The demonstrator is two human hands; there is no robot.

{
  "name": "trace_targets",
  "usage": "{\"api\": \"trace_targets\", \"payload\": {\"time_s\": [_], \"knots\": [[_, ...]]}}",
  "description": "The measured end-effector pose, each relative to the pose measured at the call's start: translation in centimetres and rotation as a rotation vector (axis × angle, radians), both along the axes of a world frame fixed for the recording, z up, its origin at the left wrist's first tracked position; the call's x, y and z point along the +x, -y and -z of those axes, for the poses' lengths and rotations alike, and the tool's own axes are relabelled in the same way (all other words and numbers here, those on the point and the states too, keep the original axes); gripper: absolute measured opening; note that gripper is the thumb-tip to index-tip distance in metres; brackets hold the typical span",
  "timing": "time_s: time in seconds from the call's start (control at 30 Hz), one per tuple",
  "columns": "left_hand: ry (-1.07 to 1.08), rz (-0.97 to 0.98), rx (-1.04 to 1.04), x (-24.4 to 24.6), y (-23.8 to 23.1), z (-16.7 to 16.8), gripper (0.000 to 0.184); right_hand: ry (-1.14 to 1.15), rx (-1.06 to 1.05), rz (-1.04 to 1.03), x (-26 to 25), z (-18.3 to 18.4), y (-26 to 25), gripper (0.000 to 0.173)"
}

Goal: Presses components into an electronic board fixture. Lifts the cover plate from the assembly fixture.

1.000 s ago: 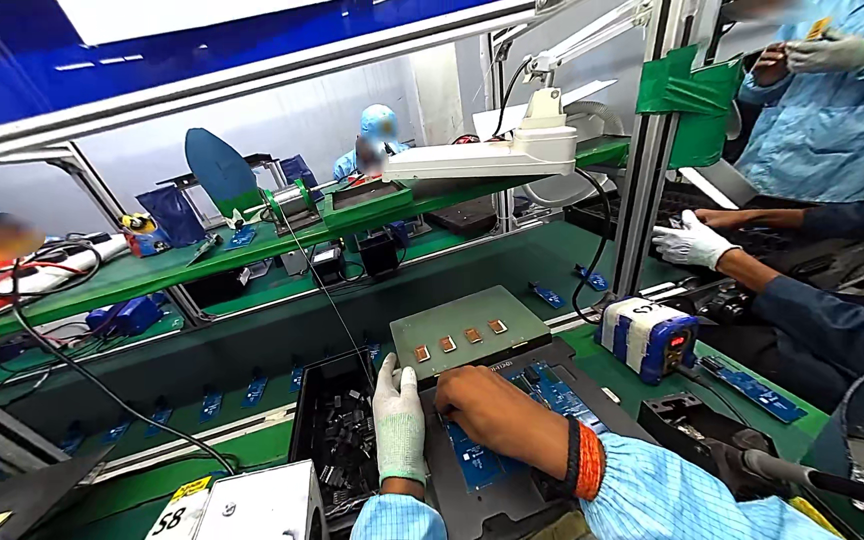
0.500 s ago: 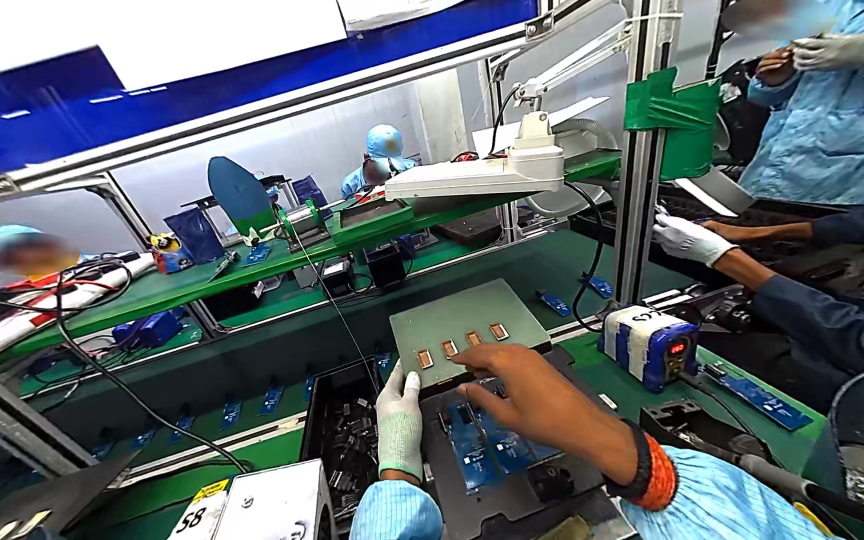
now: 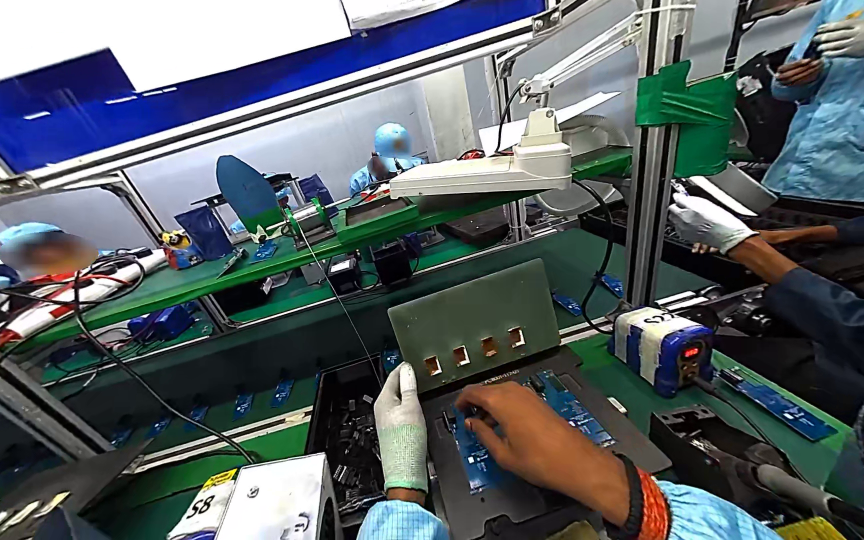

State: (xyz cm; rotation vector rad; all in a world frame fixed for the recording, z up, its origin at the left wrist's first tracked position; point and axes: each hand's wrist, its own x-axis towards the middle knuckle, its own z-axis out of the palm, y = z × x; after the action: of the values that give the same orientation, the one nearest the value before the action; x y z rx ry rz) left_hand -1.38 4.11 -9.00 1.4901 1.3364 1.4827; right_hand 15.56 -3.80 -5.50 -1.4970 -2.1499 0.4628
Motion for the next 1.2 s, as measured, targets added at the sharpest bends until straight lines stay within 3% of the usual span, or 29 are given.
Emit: {"api": "trace_targets", "payload": {"time_s": [0.17, 0.4, 1.03, 1.2], "knots": [[0.007, 0.023, 0.034, -0.4, 0.0, 0.5, 0.032, 0.112, -0.107, 0.04, -1.4, -0.6, -0.6, 0.03], [0.038, 0.046, 0.013, -0.5, 0.2, 0.7, 0.032, 0.137, -0.054, 0.052, -1.7, 0.3, -1.1, 0.028], [-0.026, 0.031, 0.007, -0.5, 0.2, 1.1, 0.034, 0.045, -0.064, 0.086, -1.1, 0.9, -1.2, 0.031], [-0.026, 0.037, 0.009, -0.5, 0.4, 1.1, 0.035, -0.101, 0.157, 0.195, -0.3, 1.4, -0.6, 0.025]]}}
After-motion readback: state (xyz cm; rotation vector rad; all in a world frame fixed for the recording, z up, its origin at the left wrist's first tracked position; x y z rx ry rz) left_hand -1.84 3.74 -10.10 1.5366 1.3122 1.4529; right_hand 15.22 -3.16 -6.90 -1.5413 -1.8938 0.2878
